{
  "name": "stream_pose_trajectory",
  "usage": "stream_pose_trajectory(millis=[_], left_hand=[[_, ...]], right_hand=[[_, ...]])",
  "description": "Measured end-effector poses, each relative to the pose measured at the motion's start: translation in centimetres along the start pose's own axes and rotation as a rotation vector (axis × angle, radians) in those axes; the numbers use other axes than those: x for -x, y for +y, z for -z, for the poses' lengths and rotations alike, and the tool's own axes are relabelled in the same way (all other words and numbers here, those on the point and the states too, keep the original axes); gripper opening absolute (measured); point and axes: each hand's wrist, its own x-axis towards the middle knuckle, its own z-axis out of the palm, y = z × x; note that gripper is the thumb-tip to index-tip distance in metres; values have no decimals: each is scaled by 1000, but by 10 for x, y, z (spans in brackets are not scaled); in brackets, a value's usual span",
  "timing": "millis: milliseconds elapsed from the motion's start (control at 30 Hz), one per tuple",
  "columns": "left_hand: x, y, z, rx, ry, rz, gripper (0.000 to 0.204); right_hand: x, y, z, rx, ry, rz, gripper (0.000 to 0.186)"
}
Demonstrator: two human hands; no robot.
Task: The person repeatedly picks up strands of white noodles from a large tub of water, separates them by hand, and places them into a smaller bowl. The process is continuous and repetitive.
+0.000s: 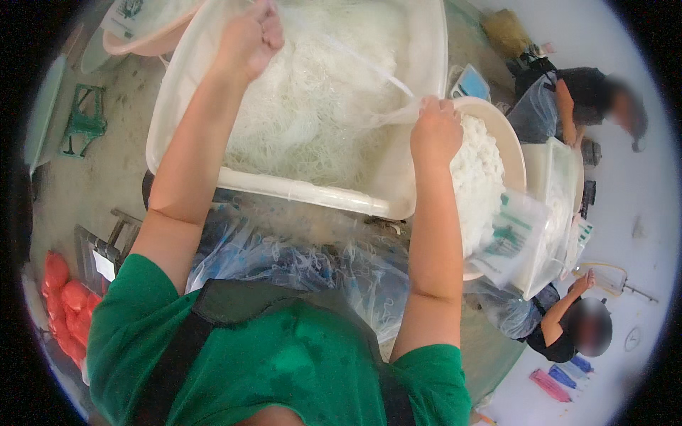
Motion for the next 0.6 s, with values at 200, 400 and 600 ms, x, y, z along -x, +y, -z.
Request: stream_pose_trajectory(millis=[200,400,600], left_hand=[[-7,-47,12,-350,18,271,24],[-6,-50,17,-415,17,346,28],[2,-59,15,-949,-382,10,43]], right_hand=[[15,-55,-94,-195,-778,641,48],[26,-73,-84,2,-1795,630,37],[21,-24,110,-1001,-1139,272,11]])
